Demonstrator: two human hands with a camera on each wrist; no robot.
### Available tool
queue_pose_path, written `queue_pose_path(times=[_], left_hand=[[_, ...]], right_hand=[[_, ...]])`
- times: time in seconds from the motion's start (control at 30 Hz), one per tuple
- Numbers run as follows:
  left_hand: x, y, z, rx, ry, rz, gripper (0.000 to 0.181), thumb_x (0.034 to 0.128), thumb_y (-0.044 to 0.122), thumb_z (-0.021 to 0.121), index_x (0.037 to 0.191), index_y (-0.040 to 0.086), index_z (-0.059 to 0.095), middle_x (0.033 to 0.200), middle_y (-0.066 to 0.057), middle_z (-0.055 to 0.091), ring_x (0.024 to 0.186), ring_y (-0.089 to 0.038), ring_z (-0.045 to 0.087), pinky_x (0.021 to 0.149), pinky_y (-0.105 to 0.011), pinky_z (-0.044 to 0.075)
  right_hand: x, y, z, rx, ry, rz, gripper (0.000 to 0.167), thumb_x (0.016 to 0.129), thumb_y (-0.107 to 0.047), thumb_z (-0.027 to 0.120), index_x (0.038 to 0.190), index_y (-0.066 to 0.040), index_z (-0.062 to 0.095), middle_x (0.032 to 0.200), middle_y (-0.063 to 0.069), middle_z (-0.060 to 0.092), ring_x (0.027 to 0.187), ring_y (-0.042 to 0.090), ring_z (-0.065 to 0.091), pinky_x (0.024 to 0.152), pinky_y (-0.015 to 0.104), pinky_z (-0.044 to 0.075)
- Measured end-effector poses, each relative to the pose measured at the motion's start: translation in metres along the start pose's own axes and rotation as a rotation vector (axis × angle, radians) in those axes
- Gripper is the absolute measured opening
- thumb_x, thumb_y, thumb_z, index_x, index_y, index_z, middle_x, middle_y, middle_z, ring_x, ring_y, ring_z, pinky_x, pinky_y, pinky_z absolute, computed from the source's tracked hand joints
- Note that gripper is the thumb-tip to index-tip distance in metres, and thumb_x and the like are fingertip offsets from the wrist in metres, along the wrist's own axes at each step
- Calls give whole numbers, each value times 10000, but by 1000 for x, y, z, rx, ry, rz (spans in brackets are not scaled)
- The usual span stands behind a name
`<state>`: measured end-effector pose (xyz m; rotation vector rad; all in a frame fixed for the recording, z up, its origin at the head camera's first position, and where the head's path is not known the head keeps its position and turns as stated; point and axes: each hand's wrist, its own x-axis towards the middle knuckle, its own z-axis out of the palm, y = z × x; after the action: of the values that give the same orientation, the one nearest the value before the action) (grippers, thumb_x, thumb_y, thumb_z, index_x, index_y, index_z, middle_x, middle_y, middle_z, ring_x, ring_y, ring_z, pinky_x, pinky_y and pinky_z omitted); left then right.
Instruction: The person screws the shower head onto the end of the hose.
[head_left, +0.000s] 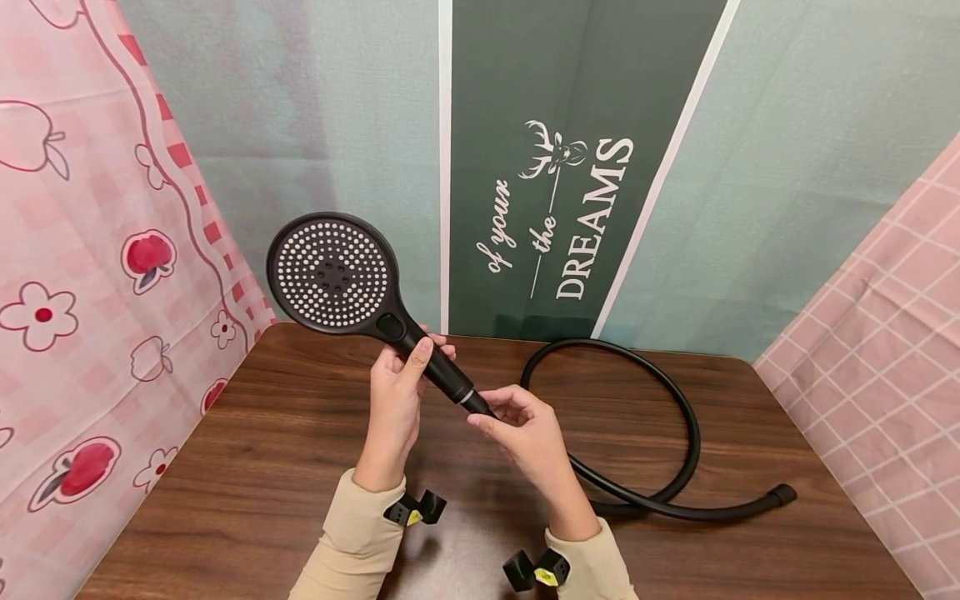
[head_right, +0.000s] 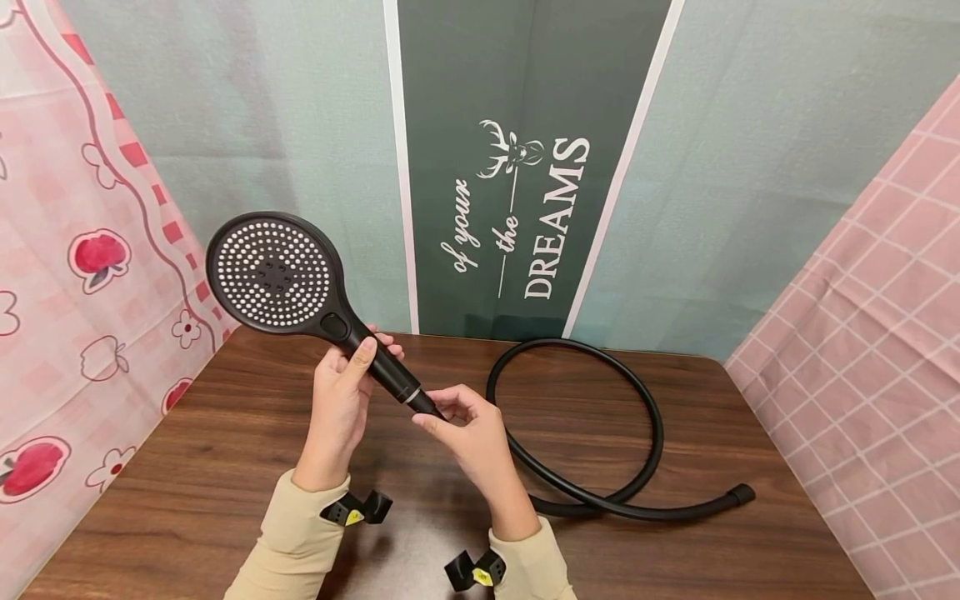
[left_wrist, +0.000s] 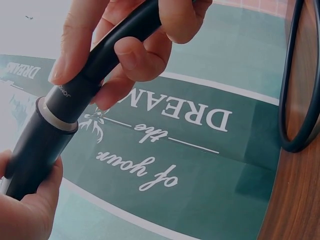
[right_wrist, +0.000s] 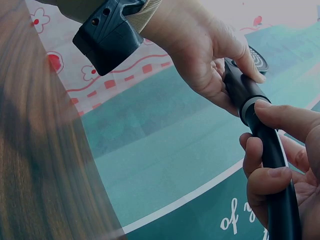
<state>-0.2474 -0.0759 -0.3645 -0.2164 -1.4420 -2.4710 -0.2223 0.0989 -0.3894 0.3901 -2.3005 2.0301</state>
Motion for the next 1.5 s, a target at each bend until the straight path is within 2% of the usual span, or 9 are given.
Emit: queue_pose_path(times=[0.27, 0.43, 0.53, 0.83, 1.07, 1.37, 1.5], left_hand=[[0, 1, 0, 5, -2, 0, 316, 1025, 80, 519, 1294, -65, 441, 958, 33, 710, 884, -77, 731, 941, -261, 572], [0, 0, -1, -4, -5, 2, 379, 1022, 90, 530, 1318, -112, 408, 969, 5, 711, 884, -78, 732, 935, -254, 572], [1, -1, -1, -3, -4, 5, 362, 1020, 100, 539, 1307, -91, 426, 977, -13, 709, 887, -79, 733, 933, -253, 572], [-1, 0, 0, 0, -3, 0, 363, 1022, 93, 534, 1313, -91, 424, 962, 21, 707, 889, -77, 734, 944, -259, 570], [-1, 1, 0, 3, -2, 3, 360, 1020, 99, 540, 1310, -84, 429, 963, 22, 708, 890, -77, 733, 950, -264, 568], [-1, 1, 0, -2, -1, 3, 306, 1022, 72, 522, 1293, -51, 452, 960, 22, 708, 887, -81, 733, 953, -266, 567], [-1, 1, 0, 0, -1, 1, 297, 1021, 82, 530, 1282, -40, 458, 955, 33, 708, 887, -78, 733, 948, -258, 568]], right_hand=[[-1, -1, 0, 8, -2, -12, 301, 803, -53, 808, 1088, -47, 712, 780, 21, 622, 491, 70, 454, 404, 181, 380], [1, 0, 1, -4, -2, -33, 364, 782, -38, 824, 1114, -58, 676, 923, 111, 667, 538, 68, 478, 412, 178, 391], [1, 0, 1, -7, -5, -46, 392, 775, -30, 828, 1124, -64, 654, 998, 151, 668, 565, 67, 494, 415, 177, 401], [-1, -2, 1, -32, 15, -31, 322, 783, -37, 822, 1074, -65, 687, 861, 77, 659, 518, 76, 445, 419, 177, 392], [-1, -4, 0, -19, -7, -33, 312, 801, -44, 809, 1089, -32, 692, 869, 139, 643, 519, 70, 432, 423, 177, 382], [-1, -3, 0, 2, -3, -7, 300, 800, -38, 808, 1084, -41, 709, 835, 28, 643, 512, 67, 419, 427, 161, 361], [-1, -3, 0, -10, -4, -22, 320, 799, -36, 808, 1099, -43, 694, 865, 71, 656, 535, 71, 447, 422, 170, 376]])
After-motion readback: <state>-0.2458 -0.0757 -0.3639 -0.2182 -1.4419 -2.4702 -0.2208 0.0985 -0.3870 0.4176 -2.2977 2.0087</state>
